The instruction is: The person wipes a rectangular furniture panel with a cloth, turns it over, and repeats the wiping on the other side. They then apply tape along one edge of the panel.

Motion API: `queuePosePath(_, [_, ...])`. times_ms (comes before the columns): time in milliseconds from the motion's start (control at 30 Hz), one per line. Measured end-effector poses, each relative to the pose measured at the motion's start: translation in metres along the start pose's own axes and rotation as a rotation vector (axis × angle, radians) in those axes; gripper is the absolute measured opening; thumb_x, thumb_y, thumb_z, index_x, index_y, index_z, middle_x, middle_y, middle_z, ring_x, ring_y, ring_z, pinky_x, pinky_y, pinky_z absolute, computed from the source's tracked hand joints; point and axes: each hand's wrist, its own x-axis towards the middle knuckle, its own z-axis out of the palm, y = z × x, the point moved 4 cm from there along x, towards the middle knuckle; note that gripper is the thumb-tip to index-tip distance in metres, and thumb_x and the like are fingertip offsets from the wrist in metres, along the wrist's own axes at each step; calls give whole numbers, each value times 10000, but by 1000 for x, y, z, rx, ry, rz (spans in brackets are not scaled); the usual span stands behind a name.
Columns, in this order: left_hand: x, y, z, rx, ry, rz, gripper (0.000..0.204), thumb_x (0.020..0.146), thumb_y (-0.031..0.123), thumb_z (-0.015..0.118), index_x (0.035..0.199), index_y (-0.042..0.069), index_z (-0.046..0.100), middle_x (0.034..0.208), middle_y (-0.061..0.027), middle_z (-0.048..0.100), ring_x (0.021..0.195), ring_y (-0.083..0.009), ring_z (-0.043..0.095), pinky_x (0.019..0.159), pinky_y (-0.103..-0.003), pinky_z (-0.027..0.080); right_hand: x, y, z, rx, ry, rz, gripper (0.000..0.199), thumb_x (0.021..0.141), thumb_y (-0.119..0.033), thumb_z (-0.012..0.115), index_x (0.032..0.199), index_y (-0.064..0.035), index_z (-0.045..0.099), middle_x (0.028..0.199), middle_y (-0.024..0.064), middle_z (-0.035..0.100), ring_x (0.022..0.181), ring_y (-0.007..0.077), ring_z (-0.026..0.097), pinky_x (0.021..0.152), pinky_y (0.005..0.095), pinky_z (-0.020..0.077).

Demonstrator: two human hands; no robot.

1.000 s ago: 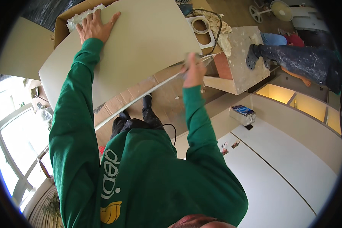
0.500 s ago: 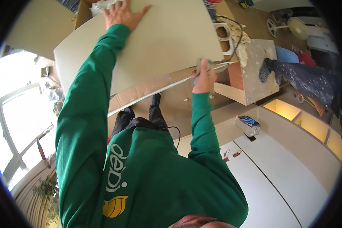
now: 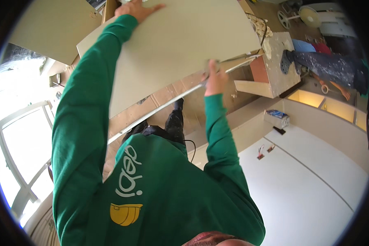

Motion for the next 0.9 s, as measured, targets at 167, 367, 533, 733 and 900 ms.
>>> queuePosePath(167, [-25, -20, -31, -2, -114, 3, 1061, 836, 890, 436, 1307, -37, 646, 1261, -206, 695, 1174, -307, 667, 1008, -388, 507, -76, 15, 35, -77, -38, 61, 359, 942, -358, 752, 1026, -20, 668, 715, 35, 622, 492, 110, 566, 446, 269, 474])
queuePosePath(367, [-13, -28, -16, -147, -56, 18, 1177, 761, 945, 464, 1358, -60, 601, 1339, -206, 662, 1262, -312, 630, 1049, -354, 484, -165, 36, 80, -136, -184, 53, 338, 962, -351, 727, 905, -19, 701, 613, -8, 583, 501, 78, 540, 466, 265, 449])
queuePosePath(533, [-5, -24, -14, 85, -293, 106, 644, 1012, 712, 303, 1584, 418, 333, 1588, -208, 405, 1437, -330, 463, 1166, -493, 365, -107, 14, 57, -29, -26, 34, 366, 936, -392, 753, 1016, -53, 638, 651, -15, 550, 510, 89, 518, 487, 259, 469])
queuePosePath(733, [-2, -15, -6, 41, -178, 218, 943, 901, 863, 318, 1519, 173, 499, 1524, -190, 506, 1397, -334, 508, 1137, -451, 408, -272, 72, 150, -174, -443, 11, 247, 973, -262, 725, 1037, -23, 723, 667, -26, 624, 520, 59, 550, 489, 247, 461])
queuePosePath(900, [32, -44, 26, -36, -35, 199, 1134, 806, 923, 424, 1408, -27, 575, 1449, -207, 581, 1371, -339, 535, 1146, -410, 404, -220, 57, 119, -99, -191, 102, 311, 974, -334, 724, 962, -24, 701, 643, -4, 618, 485, 60, 520, 453, 239, 426])
